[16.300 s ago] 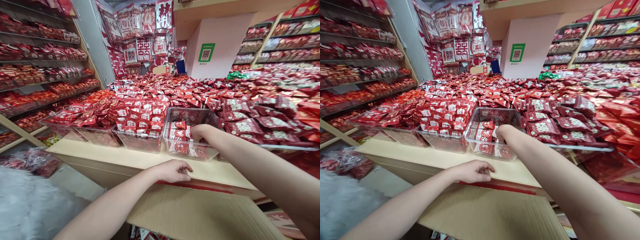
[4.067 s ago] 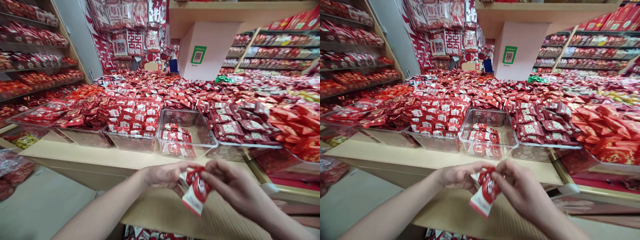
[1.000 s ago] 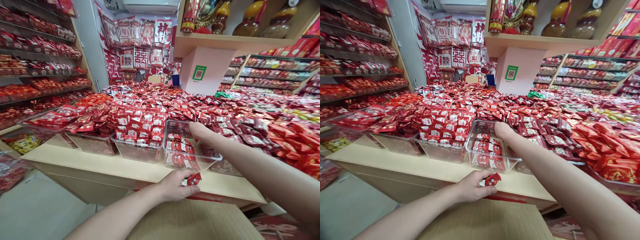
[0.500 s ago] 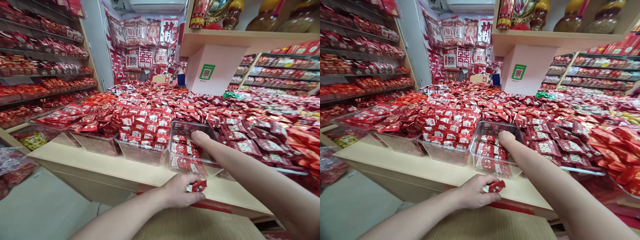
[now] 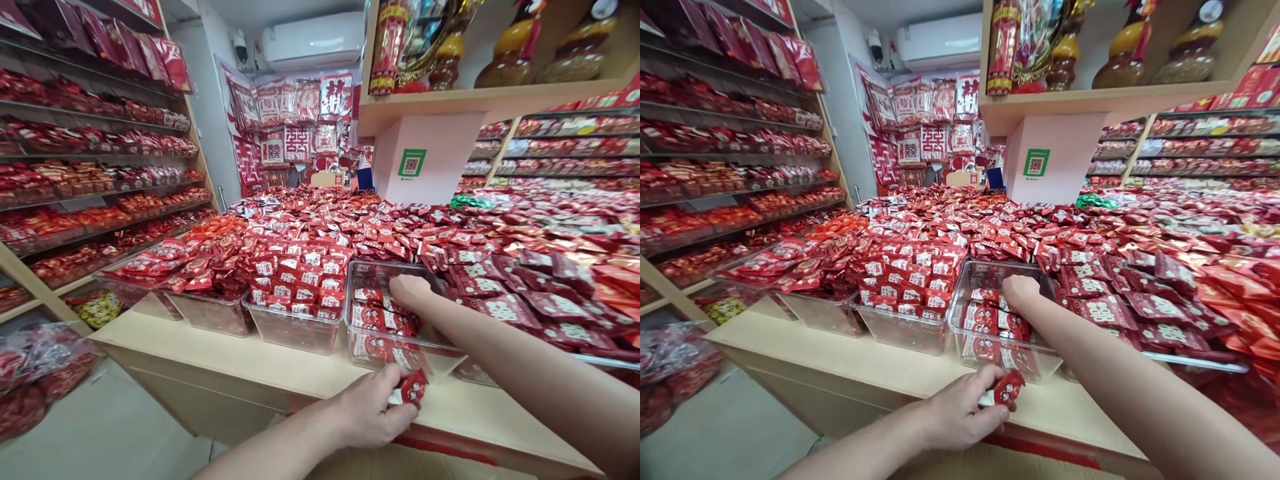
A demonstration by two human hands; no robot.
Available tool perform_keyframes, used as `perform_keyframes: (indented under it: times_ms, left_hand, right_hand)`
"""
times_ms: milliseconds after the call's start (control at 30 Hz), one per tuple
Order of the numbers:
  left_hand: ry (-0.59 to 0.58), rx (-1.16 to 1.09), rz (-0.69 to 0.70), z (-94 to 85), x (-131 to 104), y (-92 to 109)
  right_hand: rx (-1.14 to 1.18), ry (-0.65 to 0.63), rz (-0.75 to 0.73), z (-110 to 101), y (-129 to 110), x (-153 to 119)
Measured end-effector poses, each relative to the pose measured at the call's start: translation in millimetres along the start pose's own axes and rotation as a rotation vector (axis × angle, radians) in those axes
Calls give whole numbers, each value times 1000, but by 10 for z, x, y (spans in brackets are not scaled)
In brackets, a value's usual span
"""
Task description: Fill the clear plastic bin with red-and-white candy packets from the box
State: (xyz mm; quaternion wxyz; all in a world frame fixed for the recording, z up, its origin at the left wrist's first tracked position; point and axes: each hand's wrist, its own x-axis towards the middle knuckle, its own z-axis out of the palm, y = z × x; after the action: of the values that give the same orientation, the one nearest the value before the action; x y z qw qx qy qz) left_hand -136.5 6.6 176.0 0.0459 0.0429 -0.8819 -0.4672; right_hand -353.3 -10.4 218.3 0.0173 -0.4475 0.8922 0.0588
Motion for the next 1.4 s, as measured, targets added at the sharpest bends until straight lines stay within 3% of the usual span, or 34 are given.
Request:
perform_keyframes:
  times_ms: [100, 200, 300, 400, 533, 633, 733, 1000, 1267, 1400]
  left_hand:
    - [-11, 20, 10, -40, 1, 19]
    - [-42, 0, 83, -82, 13, 61]
    - [-20, -28, 161, -117, 11, 115]
    - [-8, -43, 160, -139, -9, 145]
    - [40, -51, 89, -143, -16, 119]
    - [93, -77, 53, -133, 7, 62]
    - [74, -137, 38, -121, 32, -1]
    - [75, -301, 11, -119, 50, -43]
    - [43, -497, 50, -123, 78, -35]
    - [67, -569, 32, -152, 78, -18]
  right_hand:
    - [-8, 186, -102, -286, -17, -362]
    - [134, 389, -282, -380, -30, -1000]
    - [313, 427, -495, -146, -17, -1619]
    - [457, 482, -527, 218, 50, -1918]
    - [720, 361, -418, 459, 156, -1880]
    - [835, 271, -391, 468, 166, -1796]
    - [914, 193, -405, 485, 128, -1776]
    - [962, 114, -416, 494, 98, -1799]
    - [906, 219, -437, 426, 121, -1834]
    - [848, 359, -445, 468, 165, -1814]
